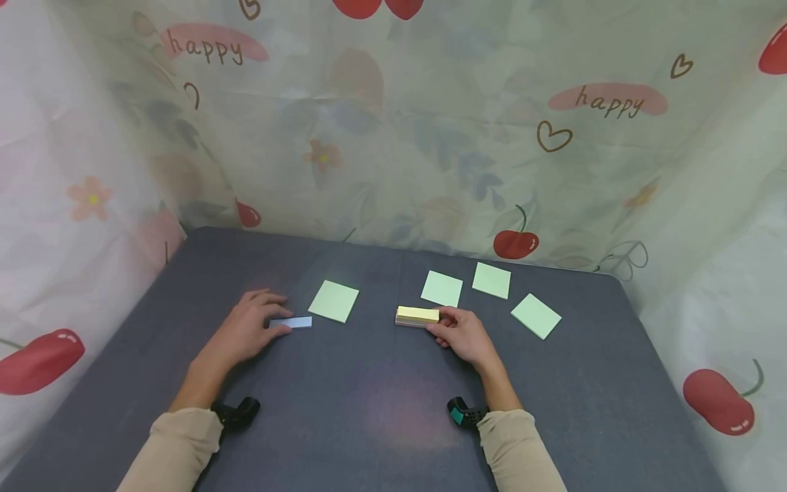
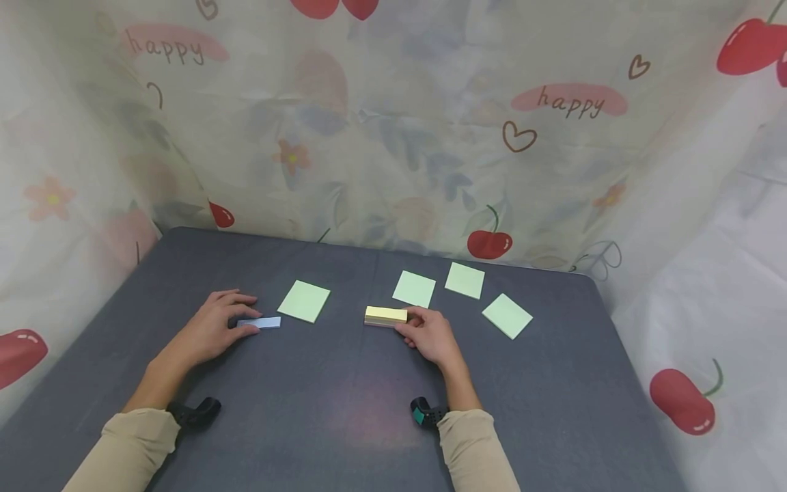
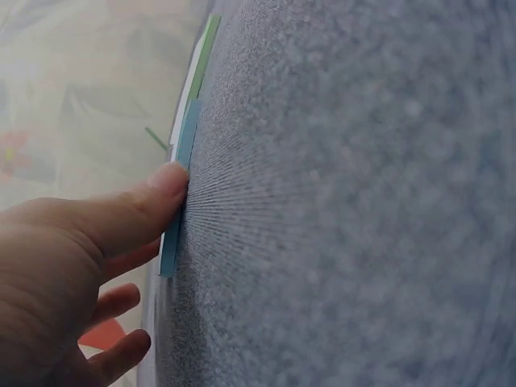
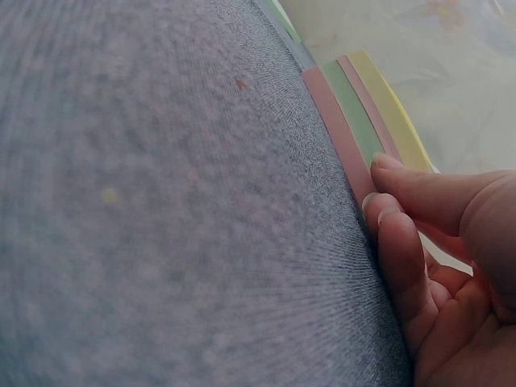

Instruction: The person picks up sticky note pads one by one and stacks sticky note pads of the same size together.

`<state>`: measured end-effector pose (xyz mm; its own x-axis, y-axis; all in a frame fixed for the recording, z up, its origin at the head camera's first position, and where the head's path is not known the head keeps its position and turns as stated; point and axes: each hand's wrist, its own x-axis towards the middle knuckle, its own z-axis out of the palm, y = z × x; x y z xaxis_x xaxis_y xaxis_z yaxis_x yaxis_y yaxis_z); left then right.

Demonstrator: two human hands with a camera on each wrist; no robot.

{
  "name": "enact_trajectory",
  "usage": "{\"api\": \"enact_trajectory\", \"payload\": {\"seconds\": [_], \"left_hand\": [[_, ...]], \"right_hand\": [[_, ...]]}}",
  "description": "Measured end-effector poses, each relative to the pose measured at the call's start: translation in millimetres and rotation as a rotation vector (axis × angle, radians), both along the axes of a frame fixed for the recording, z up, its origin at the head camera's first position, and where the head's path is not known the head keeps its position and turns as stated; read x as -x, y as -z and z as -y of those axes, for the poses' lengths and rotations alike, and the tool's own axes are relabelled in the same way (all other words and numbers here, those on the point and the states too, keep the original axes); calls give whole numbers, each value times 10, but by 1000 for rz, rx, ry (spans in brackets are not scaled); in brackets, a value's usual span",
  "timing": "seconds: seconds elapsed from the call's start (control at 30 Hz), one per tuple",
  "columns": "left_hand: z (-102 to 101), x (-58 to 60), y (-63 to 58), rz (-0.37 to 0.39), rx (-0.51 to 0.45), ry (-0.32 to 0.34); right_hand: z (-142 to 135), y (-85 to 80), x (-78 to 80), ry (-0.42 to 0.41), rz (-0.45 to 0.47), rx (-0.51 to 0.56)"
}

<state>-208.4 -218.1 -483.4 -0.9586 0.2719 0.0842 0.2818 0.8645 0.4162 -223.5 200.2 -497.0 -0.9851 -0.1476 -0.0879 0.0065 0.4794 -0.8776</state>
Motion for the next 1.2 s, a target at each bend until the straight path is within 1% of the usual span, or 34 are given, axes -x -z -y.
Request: {"api": "enact_trajectory", "payload": {"seconds": [0.27,0.47,0.57,0.73,0.87,1.03,1.2], "left_hand": [[-39,-19,6,-18,-18,-34],[-23,-18,-14,-26,-18,-9],[7,-10,-31,-10,-35,-7],[41,-7,-90,42,-63,-41],[27,-6,-132,48,-85,-49],[-46,5,-187,58,-135,-56],[-161,39,-274,65,-177,-40]], "right_hand": [[3,1,-9,-3,9,-6],[7,-3,-17,-4,4,-5],[4,-4,-20,-11,-6,-2],[3,-4,-16,-6,0,-4],[3,-5,-10,2,9,1],[0,2,-6,4,7,1],[5,1,-4,4,8,2]]}}
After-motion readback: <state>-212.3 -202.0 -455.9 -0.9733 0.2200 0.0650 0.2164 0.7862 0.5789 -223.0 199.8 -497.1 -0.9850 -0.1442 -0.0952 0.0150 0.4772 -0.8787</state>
